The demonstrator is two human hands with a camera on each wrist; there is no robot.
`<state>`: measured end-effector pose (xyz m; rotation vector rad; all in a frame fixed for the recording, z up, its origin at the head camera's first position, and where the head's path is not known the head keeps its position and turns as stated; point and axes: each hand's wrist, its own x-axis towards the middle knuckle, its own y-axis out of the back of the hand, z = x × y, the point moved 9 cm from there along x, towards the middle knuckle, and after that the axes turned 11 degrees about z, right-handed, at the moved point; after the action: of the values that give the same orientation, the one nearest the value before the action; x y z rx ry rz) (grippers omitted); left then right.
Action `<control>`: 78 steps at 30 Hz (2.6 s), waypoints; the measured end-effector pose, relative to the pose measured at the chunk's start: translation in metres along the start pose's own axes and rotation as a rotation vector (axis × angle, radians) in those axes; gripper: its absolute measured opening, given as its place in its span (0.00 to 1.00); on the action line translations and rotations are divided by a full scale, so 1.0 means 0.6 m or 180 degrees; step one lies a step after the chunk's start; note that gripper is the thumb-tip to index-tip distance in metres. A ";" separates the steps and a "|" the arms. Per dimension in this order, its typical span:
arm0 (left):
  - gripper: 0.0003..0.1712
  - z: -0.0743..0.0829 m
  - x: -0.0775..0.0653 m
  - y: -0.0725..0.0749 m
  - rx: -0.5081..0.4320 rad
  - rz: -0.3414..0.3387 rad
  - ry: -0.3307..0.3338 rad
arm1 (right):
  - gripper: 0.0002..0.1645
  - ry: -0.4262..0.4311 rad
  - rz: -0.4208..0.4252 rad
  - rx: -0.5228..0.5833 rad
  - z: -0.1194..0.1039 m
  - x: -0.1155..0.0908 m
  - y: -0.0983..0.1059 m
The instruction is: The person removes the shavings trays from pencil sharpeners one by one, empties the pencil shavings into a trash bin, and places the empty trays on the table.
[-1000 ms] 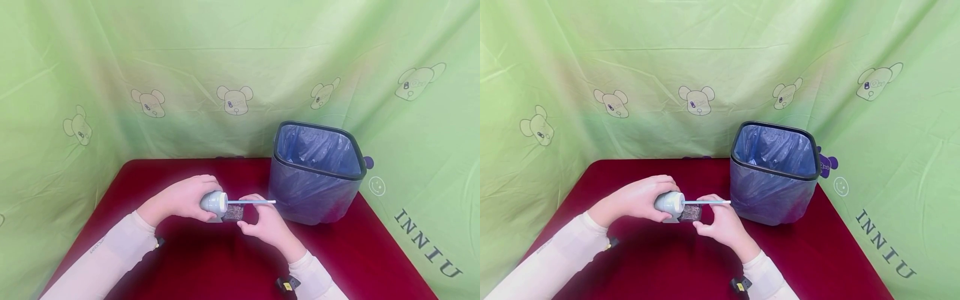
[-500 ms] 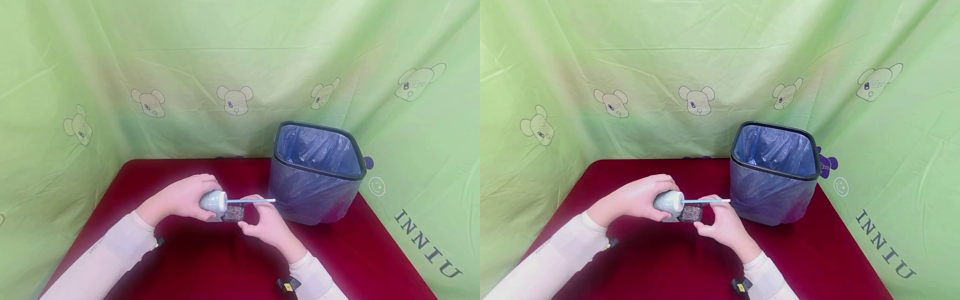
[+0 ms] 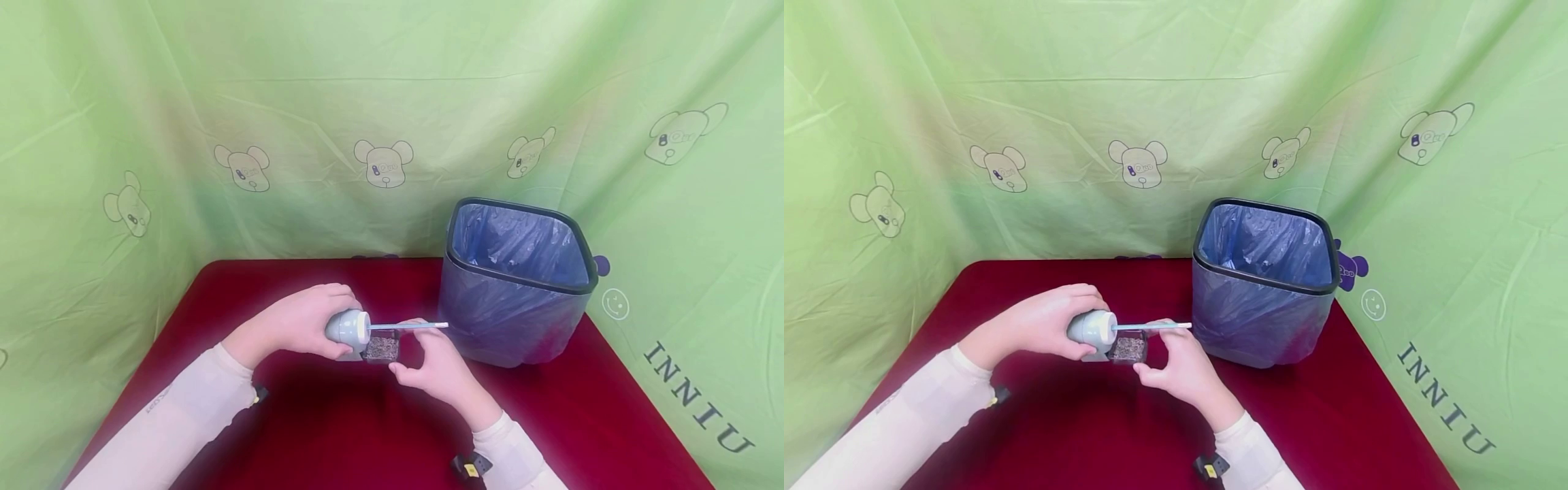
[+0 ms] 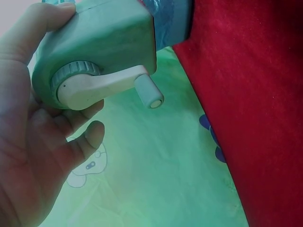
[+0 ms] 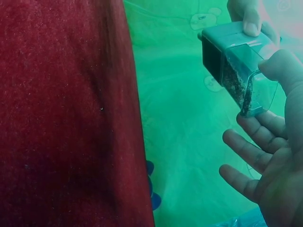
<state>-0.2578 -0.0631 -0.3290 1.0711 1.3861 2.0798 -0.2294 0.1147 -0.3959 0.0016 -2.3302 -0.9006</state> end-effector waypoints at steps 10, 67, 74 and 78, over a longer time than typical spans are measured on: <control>0.29 -0.017 0.004 -0.004 0.0011 0.0001 0.0109 | 0.35 -0.0152 -0.0062 0.0071 0.004 -0.007 -0.005; 0.32 -0.049 0.007 -0.025 0.0208 -0.0065 0.0264 | 0.37 -0.0098 -0.0099 0.0303 -0.003 -0.010 -0.005; 0.33 -0.056 0.003 -0.032 0.0239 -0.0082 0.0308 | 0.36 -0.0093 -0.0096 0.0295 -0.002 -0.011 -0.004; 0.33 -0.057 0.001 -0.034 0.0226 -0.0084 0.0321 | 0.37 -0.0088 -0.0102 0.0302 -0.002 -0.012 -0.004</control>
<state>-0.2867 -0.0739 -0.3545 0.9820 1.5245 2.1057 -0.2233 0.1136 -0.4004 0.0665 -2.4027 -0.8096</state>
